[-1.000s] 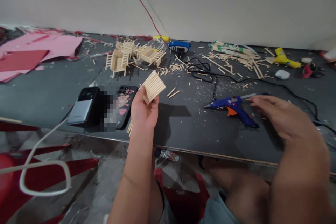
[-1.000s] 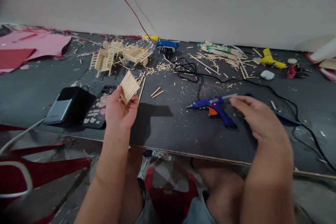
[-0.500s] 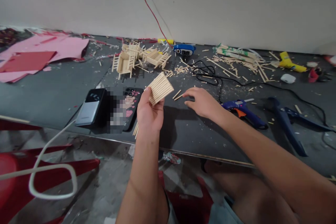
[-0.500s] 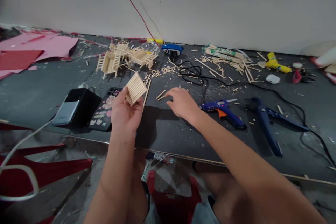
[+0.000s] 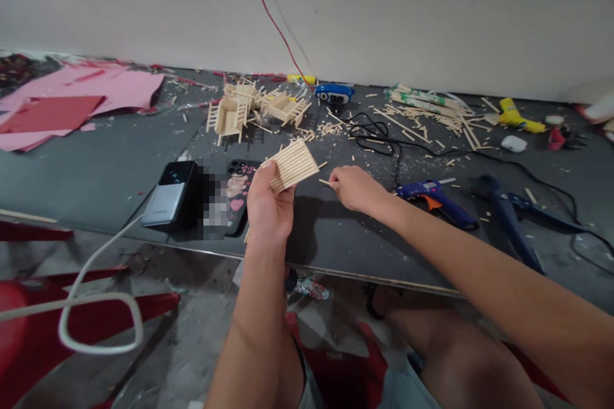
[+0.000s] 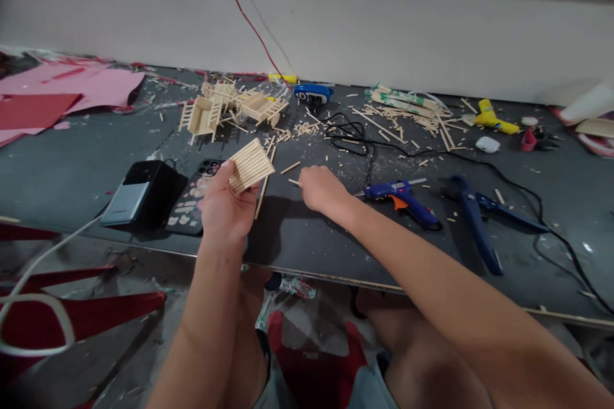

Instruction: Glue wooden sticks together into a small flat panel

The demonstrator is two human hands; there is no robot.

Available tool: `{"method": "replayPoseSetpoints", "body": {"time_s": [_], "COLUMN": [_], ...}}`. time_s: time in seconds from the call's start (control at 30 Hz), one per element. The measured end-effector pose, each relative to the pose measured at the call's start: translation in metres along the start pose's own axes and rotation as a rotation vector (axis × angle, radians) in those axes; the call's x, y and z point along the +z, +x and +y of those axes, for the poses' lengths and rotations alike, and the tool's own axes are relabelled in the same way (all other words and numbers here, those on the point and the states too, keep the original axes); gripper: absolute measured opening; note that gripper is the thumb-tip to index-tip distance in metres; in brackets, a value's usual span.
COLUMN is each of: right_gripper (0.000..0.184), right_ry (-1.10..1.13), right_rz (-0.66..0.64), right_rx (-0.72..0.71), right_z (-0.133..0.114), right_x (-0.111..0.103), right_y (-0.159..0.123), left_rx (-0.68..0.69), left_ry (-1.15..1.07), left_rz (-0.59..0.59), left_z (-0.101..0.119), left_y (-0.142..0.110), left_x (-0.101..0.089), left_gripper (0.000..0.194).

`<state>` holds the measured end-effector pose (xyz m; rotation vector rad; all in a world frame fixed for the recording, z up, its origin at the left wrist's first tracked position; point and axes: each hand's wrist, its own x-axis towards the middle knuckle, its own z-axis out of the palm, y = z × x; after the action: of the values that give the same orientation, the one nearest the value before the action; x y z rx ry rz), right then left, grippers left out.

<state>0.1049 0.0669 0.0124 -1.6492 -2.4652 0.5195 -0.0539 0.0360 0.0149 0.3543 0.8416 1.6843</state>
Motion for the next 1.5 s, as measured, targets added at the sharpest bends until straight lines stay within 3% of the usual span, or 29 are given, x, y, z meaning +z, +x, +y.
{"method": "replayPoseSetpoints", "body": {"time_s": [0.2,0.37,0.47,0.63,0.93,1.5], "right_gripper": [0.018,0.021,0.024,0.024,0.019,0.018], "right_ry": [0.459,0.949,1.102,1.125,1.117,1.130], "right_rz": [0.134,0.374,0.496,0.597,0.663,0.635], "right_rx": [0.274,0.349,0.382,0.361,0.363,0.392], "right_z": [0.004,0.016,0.015,0.003,-0.001,0.001], "right_x": [-0.026,-0.009,0.005,0.010,0.007,0.011], "right_y": [-0.042,-0.085,-0.101,-0.111,-0.108,-0.106], "left_rx": [0.001,-0.030,-0.067,-0.088,-0.122,-0.148], "left_ry": [0.122,0.263,0.320,0.333,0.328,0.285], "left_rz": [-0.086,-0.145,-0.203,-0.210,-0.199,-0.173], "left_z": [-0.007,-0.016,-0.023,-0.035,-0.045,-0.047], "left_y": [-0.012,-0.031,-0.040,-0.045,-0.043,-0.046], "left_x": [-0.003,0.001,0.004,0.009,0.017,0.018], "left_gripper": [0.016,0.015,0.015,0.017,0.018,0.016]}}
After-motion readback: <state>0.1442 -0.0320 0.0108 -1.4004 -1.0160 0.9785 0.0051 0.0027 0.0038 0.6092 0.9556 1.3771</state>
